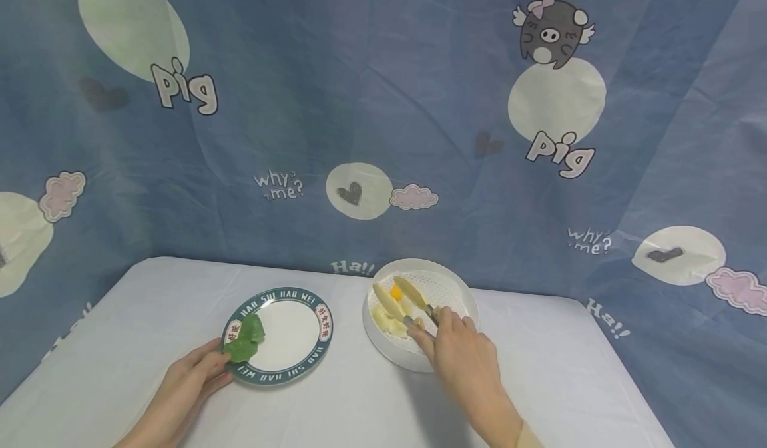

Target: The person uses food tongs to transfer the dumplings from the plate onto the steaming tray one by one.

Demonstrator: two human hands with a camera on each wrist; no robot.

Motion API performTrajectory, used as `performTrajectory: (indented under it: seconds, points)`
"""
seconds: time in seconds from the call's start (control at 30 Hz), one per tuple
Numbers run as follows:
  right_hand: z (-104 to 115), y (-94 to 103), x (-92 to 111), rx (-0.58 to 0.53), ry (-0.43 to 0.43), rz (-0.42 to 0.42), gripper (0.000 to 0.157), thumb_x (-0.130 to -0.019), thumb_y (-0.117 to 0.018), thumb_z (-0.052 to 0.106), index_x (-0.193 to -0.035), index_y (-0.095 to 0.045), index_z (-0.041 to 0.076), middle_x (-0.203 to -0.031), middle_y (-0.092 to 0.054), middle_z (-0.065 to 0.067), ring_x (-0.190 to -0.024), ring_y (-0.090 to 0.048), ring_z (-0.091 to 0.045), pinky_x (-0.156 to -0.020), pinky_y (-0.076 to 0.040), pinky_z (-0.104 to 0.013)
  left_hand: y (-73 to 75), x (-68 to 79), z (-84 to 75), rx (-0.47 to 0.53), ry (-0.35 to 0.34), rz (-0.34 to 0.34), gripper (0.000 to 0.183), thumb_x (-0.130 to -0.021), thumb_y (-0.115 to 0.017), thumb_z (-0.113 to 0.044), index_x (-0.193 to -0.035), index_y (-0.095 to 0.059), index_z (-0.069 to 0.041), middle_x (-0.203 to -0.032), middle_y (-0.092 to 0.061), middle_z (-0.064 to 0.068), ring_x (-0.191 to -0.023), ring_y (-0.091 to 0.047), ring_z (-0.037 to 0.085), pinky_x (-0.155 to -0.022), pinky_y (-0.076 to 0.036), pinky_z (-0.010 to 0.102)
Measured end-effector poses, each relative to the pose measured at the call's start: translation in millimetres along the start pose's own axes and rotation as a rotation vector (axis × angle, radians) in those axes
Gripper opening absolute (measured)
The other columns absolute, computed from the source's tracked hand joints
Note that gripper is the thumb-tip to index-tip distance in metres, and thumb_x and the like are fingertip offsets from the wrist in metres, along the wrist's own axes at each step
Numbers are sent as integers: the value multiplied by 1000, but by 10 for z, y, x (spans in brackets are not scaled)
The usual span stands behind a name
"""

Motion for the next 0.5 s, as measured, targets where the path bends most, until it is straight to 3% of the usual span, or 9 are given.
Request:
performTrajectory:
  seconds: [0.3, 0.5]
  points:
    - [256, -33, 1, 9, 80, 34, 58, -101, -60, 66, -95, -56, 8, -70, -52, -3, -62, -52, -21, -44, -42, -34, -7, 17, -22, 5, -1, 2, 77, -115, -38, -28, -163, -3, 20, -170, -14, 43, -159, -33, 52, -100, -63, 12]
    - [521, -44, -27, 12, 135, 68, 63, -100, -56, 72, -97, -57, 10, -71, -49, 1, -63, -48, -17, -46, -38, -31, -4, 27, -33, -10, -1, 8, 77, -115, -38, -29, -163, -3, 20, -170, -13, 43, -160, -32, 52, -101, -62, 10]
Point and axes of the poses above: each hand's wrist, its own x-axis away from the middle knuckle, its own y-axis out of the back of the hand, z = x × y, the point moved 5 cm from there along -x, towards the middle knuckle
